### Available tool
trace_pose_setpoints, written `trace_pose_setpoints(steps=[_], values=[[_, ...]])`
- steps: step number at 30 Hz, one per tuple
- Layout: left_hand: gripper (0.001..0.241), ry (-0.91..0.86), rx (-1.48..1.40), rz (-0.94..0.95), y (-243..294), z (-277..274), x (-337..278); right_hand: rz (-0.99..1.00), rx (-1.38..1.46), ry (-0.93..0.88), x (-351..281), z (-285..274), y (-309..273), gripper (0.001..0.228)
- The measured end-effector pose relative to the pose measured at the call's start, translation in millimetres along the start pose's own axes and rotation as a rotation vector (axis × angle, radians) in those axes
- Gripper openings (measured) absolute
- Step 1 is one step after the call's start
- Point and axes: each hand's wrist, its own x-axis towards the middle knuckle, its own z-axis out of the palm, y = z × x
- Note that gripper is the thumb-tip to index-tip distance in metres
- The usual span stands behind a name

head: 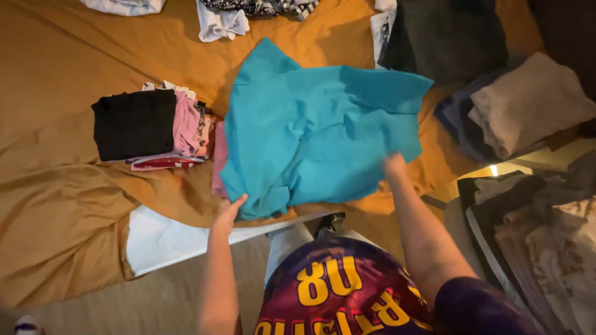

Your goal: The person folds several pieces of clothing on a bed, including a black top, a pink top, a teal top, and a white top. They smooth out each item, fold the sides in, and then fold the garment into a compact rectangle before stacking it.

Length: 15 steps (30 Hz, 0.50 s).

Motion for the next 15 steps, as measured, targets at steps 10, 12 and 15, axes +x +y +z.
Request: trace_pose_setpoints(steps=[10, 12, 15], values=[[0.079, 0.037, 0.122, -0.046, 36.7, 3.8, 30.3, 0.509, 0.807, -0.241, -81.1, 13.0, -34.8, 0.064], [0.083, 0.111, 0.234, -0.099, 62.9, 13.3, 19.6, 0.469, 0.838, -0.304, -80.3, 7.0, -50.0, 0.061], [0.074, 0.042, 0.384, 0.174, 94.1, 21.3, 3.0, 0.537, 0.990, -0.198, -80.1, -12.6, -68.8, 0.050]])
